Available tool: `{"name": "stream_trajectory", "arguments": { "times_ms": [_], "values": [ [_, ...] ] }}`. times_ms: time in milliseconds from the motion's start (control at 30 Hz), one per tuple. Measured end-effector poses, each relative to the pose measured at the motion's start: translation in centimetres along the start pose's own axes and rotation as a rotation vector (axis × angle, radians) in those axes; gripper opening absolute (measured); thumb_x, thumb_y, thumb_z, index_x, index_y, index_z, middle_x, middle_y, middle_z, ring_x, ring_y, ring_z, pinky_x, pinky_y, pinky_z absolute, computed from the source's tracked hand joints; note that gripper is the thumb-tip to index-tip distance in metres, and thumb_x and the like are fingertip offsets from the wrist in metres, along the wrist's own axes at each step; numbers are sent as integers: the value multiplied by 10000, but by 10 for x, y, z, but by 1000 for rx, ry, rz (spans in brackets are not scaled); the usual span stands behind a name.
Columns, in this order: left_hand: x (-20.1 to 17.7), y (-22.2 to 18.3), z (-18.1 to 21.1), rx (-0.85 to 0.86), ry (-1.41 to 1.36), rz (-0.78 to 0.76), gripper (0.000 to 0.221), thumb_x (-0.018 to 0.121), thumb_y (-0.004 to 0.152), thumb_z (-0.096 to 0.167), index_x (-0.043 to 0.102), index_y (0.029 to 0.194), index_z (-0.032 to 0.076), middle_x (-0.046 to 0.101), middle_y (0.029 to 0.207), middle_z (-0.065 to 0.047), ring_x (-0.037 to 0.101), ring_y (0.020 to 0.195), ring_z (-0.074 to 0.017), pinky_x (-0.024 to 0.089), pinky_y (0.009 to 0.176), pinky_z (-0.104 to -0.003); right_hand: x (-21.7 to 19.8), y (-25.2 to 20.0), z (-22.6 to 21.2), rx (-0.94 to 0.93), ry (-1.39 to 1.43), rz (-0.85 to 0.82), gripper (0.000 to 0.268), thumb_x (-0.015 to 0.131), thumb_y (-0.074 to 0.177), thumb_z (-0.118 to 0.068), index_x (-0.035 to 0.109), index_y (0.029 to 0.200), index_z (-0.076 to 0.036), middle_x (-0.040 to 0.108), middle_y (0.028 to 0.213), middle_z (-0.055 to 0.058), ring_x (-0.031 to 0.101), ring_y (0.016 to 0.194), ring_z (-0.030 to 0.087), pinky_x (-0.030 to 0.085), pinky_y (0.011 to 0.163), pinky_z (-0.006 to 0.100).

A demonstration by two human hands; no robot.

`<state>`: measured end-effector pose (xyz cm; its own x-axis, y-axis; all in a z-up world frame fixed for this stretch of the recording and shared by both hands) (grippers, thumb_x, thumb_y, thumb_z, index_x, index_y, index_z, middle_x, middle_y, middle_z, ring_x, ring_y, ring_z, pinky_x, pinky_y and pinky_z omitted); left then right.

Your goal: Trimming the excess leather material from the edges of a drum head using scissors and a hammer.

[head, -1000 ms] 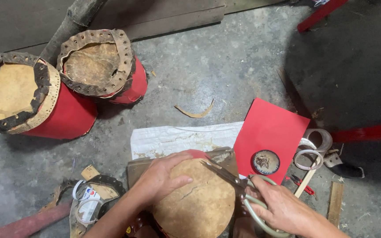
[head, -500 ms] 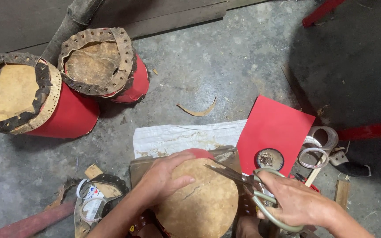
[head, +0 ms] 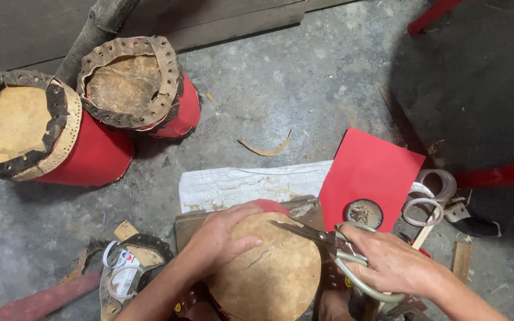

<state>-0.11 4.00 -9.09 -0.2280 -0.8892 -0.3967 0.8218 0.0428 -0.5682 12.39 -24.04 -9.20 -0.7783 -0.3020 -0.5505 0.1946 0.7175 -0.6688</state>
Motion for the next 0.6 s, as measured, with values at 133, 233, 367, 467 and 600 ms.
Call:
{"name": "stream_trajectory", "arguments": {
  "times_ms": [133,233,367,467,600],
  "values": [
    [2,2,-4,3,-9,5,617,773,805,379,635,1394,258,576,1532,34,549,1395,-170,350,1166,-359,9,3,8,133,-11,-68,472,517,969,-615,452,1243,-236,720,985,49,700,917,343,528,778,442],
    [-1,0,3,5,-8,-6,620,763,809,374,628,1401,249,563,1542,27,542,1400,-171,342,1168,-356,10,5,11,181,-17,-89,408,549,980,-589,452,1192,-254,717,939,38,700,876,342,517,746,435],
    [1,1,-3,55,-2,2,614,768,829,369,618,1407,229,562,1540,2,534,1404,-192,335,1168,-366,9,8,10,99,74,-107,358,475,1024,-563,473,1160,-232,661,922,34,688,803,268,492,715,410],
    [8,9,-12,61,45,18,625,770,801,377,626,1397,251,586,1519,37,565,1372,-174,338,1158,-374,-2,11,-2,51,125,-142,347,600,997,-526,461,1100,-225,622,915,-2,614,779,203,487,713,387],
    [1,6,-1,33,-29,-5,618,761,784,252,636,1388,282,634,1481,67,599,1347,-139,381,1136,-333,-16,16,-10,32,28,-145,414,577,999,-591,435,1083,-211,584,856,18,602,730,218,496,699,420]
  ]
}}
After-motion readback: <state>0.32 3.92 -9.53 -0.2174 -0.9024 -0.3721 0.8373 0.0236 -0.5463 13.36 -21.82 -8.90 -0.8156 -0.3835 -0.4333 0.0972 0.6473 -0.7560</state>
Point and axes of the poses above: each hand's wrist, its own y-axis towards the middle knuckle, its own x-axis out of the palm, z = x × y, the point moved 5 cm from there along y, towards the middle knuckle
